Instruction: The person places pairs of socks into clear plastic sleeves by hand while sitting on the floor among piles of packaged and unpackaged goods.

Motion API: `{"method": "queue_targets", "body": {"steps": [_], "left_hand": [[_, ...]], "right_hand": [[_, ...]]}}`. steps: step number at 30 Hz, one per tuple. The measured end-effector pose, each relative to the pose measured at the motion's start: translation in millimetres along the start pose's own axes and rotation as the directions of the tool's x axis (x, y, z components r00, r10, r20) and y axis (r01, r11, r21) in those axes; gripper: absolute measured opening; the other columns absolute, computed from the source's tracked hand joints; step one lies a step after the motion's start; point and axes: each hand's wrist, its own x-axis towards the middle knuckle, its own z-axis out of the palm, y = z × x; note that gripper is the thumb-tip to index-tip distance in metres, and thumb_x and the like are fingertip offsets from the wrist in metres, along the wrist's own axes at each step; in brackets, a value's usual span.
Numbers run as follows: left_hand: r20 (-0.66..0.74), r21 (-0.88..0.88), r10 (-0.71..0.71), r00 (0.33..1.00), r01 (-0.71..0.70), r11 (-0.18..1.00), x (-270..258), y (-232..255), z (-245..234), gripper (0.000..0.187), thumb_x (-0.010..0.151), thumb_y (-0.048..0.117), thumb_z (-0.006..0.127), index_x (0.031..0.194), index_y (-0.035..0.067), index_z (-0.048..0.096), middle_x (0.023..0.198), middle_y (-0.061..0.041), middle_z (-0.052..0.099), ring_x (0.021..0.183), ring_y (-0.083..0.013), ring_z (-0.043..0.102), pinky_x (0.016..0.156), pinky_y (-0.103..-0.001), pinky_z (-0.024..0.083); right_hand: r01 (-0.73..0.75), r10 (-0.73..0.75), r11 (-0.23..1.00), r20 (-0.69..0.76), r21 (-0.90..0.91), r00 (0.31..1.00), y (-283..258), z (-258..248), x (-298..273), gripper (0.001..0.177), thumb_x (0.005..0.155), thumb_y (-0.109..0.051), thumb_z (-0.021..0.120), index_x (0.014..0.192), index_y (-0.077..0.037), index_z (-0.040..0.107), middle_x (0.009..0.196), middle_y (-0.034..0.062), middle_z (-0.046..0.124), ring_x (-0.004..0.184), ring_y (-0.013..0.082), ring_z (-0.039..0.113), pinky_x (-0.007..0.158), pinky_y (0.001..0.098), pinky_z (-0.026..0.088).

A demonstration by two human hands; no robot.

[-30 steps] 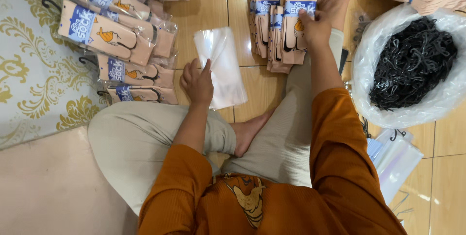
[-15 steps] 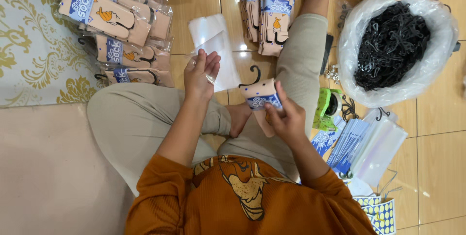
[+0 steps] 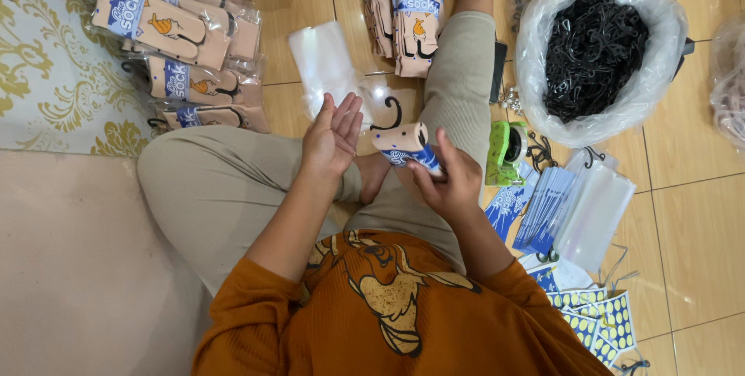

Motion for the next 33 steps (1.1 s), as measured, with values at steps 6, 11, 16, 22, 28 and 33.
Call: {"method": "queue_targets", "body": {"steps": [6,11,16,22,28,33], "left_hand": [[0.020,-0.048,-0.050,0.999,0.051,0.998,-4.9,-10.0,9.8,0.042,0.091,0.042,0.078,0.099,0.012,0.049,0.137,-0.016,0.066,0.125,-0.0283,0.065,0.101,-0.039,0.059],[-0.007,-0.047,-0.019,1.000,0.019,0.999,3.1,-24.0,-3.2,0.036,0.094,0.041,0.074,0.092,0.013,0.051,0.133,-0.016,0.068,0.122,-0.0288,0.068,0.100,-0.037,0.060],[0.015,-0.037,-0.047,0.999,0.048,0.998,0.7,-25.4,-2.5,0.037,0.092,0.042,0.076,0.092,0.013,0.052,0.130,-0.015,0.070,0.120,-0.0287,0.068,0.099,-0.037,0.061],[-0.014,0.093,-0.037,0.999,0.039,0.995,-0.1,-30.8,-21.9,0.031,0.095,0.037,0.072,0.092,0.013,0.053,0.125,-0.016,0.073,0.116,-0.0289,0.071,0.100,-0.039,0.060],[-0.075,-0.097,-0.128,0.989,0.120,0.988,17.4,-36.1,-40.7,0.034,0.095,0.038,0.073,0.092,0.012,0.051,0.122,-0.013,0.074,0.108,-0.0235,0.074,0.089,-0.032,0.065],[-0.045,-0.128,-0.146,0.988,0.139,0.982,12.6,-34.4,-27.2,0.035,0.092,0.038,0.076,0.088,0.012,0.053,0.117,-0.010,0.076,0.103,-0.0231,0.076,0.087,-0.031,0.066]], "right_hand": [[0.211,-0.218,0.960,-0.018,-0.184,0.976,5.8,-2.7,-7.8,0.052,0.078,-0.016,0.088,0.124,0.005,0.073,0.075,0.0088,0.072,0.053,0.0247,0.061,0.047,0.0341,0.048],[0.119,-0.120,0.992,-0.026,-0.040,0.992,12.5,-22.1,-16.0,0.057,0.082,-0.009,0.086,0.130,0.012,0.064,0.081,0.0161,0.075,0.061,0.0337,0.068,0.057,0.0407,0.054],[0.070,-0.070,0.997,0.040,-0.014,0.997,-12.7,-8.3,-5.7,0.054,0.082,-0.009,0.085,0.130,0.006,0.063,0.084,0.0178,0.076,0.062,0.0357,0.071,0.056,0.0433,0.054],[-0.592,0.551,0.764,0.218,0.257,0.806,2.4,-1.7,-20.7,0.075,0.092,-0.002,0.075,0.157,-0.006,0.038,0.089,0.0179,0.075,0.071,0.0210,0.065,0.066,0.0351,0.054],[0.095,-0.095,0.995,-0.069,-0.017,0.993,18.3,5.7,-36.0,0.053,0.080,-0.006,0.087,0.127,0.005,0.066,0.080,0.0162,0.074,0.058,0.0312,0.067,0.056,0.0407,0.052],[0.393,-0.410,0.907,-0.102,-0.148,0.906,2.6,-3.9,-31.2,0.050,0.074,-0.006,0.092,0.116,-0.006,0.065,0.080,0.0163,0.075,0.051,0.0283,0.062,0.049,0.0409,0.046]]}}
